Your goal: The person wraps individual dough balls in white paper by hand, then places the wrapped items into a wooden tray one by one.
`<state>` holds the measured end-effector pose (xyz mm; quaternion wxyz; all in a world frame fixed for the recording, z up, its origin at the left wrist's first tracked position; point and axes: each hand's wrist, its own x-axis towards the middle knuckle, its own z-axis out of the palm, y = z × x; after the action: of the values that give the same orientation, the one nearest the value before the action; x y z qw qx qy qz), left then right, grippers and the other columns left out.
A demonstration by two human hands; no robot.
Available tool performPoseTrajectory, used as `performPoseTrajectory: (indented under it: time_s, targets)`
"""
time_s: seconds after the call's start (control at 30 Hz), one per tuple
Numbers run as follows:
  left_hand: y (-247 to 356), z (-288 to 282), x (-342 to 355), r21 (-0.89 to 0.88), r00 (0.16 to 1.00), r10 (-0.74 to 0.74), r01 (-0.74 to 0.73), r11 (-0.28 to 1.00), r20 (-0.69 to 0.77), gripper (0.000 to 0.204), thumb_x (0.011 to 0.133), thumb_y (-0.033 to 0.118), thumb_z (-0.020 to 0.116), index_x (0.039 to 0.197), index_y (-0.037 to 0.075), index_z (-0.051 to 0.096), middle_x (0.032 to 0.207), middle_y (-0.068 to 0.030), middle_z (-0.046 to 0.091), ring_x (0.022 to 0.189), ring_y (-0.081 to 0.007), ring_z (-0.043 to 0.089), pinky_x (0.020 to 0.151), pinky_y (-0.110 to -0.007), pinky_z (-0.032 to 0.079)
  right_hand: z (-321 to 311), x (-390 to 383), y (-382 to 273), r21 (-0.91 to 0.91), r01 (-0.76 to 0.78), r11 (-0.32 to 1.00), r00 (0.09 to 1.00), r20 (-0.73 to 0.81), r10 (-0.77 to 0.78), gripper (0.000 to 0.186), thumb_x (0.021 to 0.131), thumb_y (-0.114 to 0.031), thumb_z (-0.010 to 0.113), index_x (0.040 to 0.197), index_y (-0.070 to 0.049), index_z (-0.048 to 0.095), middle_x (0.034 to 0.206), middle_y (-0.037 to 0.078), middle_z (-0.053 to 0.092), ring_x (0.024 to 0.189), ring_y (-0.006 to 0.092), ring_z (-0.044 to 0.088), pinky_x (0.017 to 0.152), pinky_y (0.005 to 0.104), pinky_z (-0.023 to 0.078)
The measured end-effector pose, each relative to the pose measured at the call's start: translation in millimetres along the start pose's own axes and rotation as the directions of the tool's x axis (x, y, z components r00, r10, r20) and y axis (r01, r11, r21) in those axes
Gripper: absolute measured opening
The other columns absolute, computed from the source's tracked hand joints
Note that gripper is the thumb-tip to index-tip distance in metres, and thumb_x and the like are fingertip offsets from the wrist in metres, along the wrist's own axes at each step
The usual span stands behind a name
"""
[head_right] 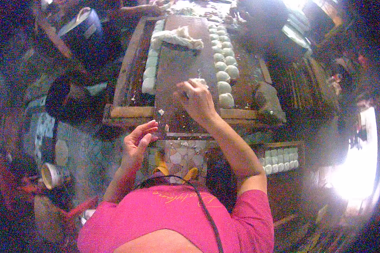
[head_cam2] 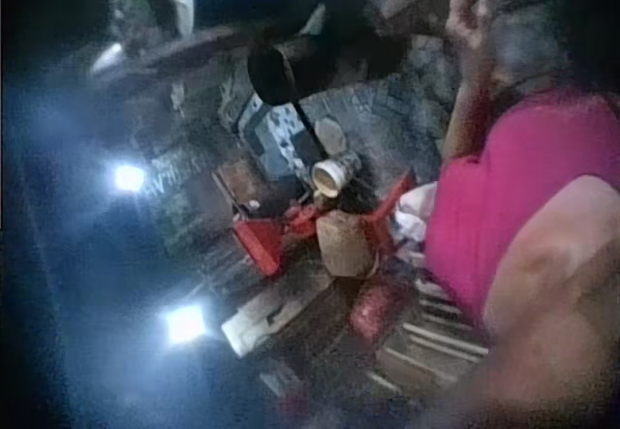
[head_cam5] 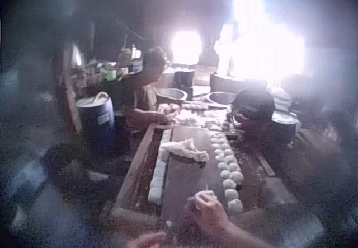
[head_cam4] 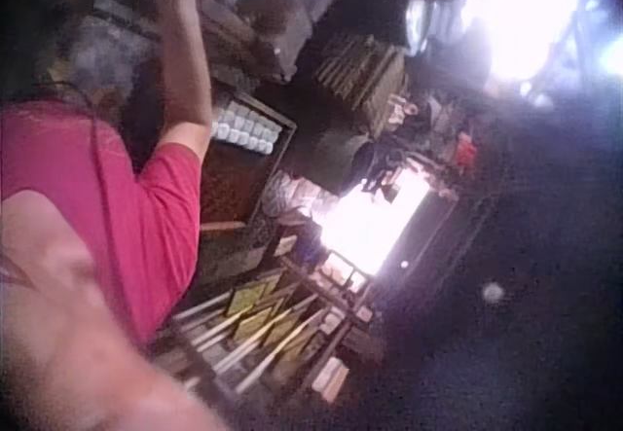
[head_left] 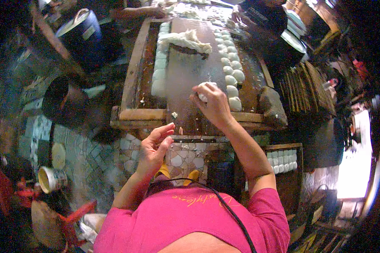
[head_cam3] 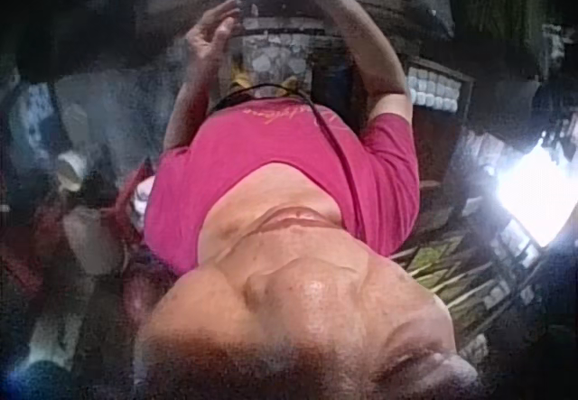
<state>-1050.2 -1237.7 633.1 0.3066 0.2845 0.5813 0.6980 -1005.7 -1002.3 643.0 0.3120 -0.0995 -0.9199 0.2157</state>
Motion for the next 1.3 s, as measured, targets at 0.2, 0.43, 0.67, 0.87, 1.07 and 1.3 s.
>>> performPoseTrajectory:
  time_s: [0.2,0.43,0.67,0.87,1.07,1.3]
  targets:
    - [-6,-5,-55,0.029,0.978,-0.036,0.043,0.999,-0.206,0.033,0.087,0.008,0.052,0.12,0.001,0.053,0.116,-0.0088,0.057,0.105,-0.0162,0.053,0.086,-0.029,0.047,54,64,5,-0.095,0.348,0.933,0.89,0.345,-0.297,0.024,0.079,-0.02,0.059,0.103,-0.018,0.063,0.108,0.009,0.055,0.107,0.0284,0.049,0.091,0.0446,0.037]
    - [-2,-54,-92,-0.062,0.909,-0.054,0.031,0.998,-0.414,0.032,0.087,0.007,0.052,0.119,0.001,0.054,0.117,-0.0086,0.057,0.103,-0.0165,0.055,0.083,-0.031,0.048,143,120,3,-0.331,0.676,0.658,0.652,0.686,-0.323,0.039,0.074,-0.027,0.066,0.112,-0.02,0.06,0.136,0.007,0.037,0.127,0.0271,0.031,0.105,0.052,0.022]
    - [3,-97,-75,-0.103,0.931,-0.031,-0.007,0.995,-0.363,0.034,0.087,0.007,0.052,0.12,0.0,0.053,0.117,-0.0095,0.057,0.103,-0.0163,0.055,0.083,-0.03,0.048,174,145,31,0.153,0.463,0.873,0.507,0.762,-0.403,0.036,0.056,-0.036,0.077,0.078,-0.013,0.062,0.076,0.006,0.059,0.076,0.0248,0.057,0.063,0.0378,0.045]
    - [8,-104,-40,-0.103,0.984,-0.077,0.061,0.993,-0.158,0.034,0.089,0.01,0.05,0.121,-0.001,0.052,0.117,-0.0109,0.057,0.105,-0.0167,0.054,0.086,-0.031,0.047,137,104,24,0.176,0.15,0.973,0.834,0.506,-0.22,0.029,0.067,-0.032,0.066,0.082,-0.008,0.064,0.079,0.011,0.06,0.074,0.028,0.057,0.065,0.0381,0.047]
    - [14,-87,-2,-0.111,0.995,0.013,-0.002,0.994,0.101,0.035,0.089,0.012,0.052,0.121,0.0,0.051,0.118,-0.0109,0.057,0.106,-0.0173,0.054,0.088,-0.03,0.046,171,96,21,-0.102,0.014,0.995,0.855,0.517,0.041,0.03,0.076,-0.028,0.06,0.092,-0.003,0.065,0.09,0.016,0.065,0.085,0.0325,0.063,0.076,0.0401,0.051]
    - [2,-84,-8,-0.133,0.989,-0.049,0.067,0.989,0.137,0.034,0.089,0.011,0.051,0.121,0.001,0.052,0.116,-0.0113,0.057,0.106,-0.0174,0.054,0.088,-0.031,0.046,196,96,-21,-0.239,-0.098,0.966,0.76,0.609,0.228,0.047,0.072,-0.046,0.065,0.085,-0.001,0.066,0.088,0.018,0.065,0.08,0.0307,0.063,0.072,0.0392,0.05]
